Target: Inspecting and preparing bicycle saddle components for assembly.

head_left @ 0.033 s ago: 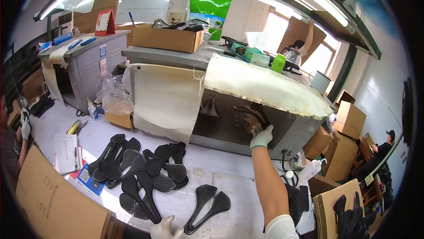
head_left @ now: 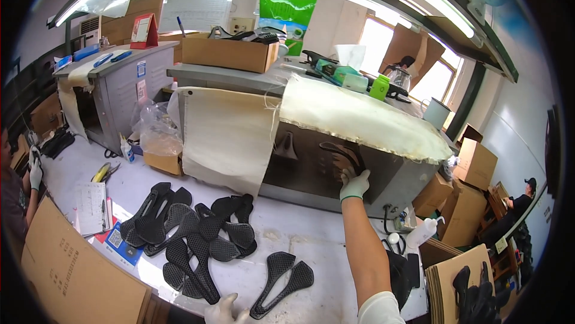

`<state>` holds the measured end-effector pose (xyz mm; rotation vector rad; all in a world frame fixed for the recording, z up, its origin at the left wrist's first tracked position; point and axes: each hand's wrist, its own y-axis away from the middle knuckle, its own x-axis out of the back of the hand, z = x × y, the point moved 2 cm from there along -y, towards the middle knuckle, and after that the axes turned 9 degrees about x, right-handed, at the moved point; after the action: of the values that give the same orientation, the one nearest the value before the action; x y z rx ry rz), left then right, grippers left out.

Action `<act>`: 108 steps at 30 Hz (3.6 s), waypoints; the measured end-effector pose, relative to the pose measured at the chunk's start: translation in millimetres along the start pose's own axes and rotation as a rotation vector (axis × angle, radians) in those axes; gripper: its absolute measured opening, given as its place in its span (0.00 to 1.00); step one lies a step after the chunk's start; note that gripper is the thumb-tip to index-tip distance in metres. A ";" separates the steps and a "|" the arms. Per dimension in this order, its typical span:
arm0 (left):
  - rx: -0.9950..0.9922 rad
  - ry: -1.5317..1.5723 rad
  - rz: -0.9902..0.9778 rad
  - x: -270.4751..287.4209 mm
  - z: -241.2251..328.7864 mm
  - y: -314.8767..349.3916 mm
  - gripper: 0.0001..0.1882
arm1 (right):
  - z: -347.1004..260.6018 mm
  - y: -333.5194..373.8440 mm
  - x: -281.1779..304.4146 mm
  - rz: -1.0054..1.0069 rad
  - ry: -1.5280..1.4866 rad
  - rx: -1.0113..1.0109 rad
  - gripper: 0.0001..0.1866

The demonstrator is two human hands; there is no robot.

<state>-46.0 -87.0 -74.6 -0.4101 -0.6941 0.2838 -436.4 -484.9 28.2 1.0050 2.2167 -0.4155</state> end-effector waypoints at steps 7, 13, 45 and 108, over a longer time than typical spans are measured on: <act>0.002 -0.072 0.002 2.9 -1.1 -6.1 0.25 | 56.5 14.7 2.0 -0.062 -0.150 -0.393 0.28; -0.009 -0.113 0.050 10.2 6.2 -4.0 0.22 | 85.7 97.6 -49.1 -0.706 -0.031 -0.559 0.27; 0.187 -0.269 0.420 192.9 35.9 87.8 0.14 | -87.4 287.8 134.3 -0.459 0.346 0.530 0.26; -0.642 -0.192 -0.645 -13.5 18.7 -106.0 0.19 | -189.0 422.0 314.8 -0.751 0.533 -0.692 0.19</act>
<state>-56.0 -180.8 -20.9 -0.7433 -1.0645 -0.5340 -353.3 62.0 -54.6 -0.1347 2.8502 0.3587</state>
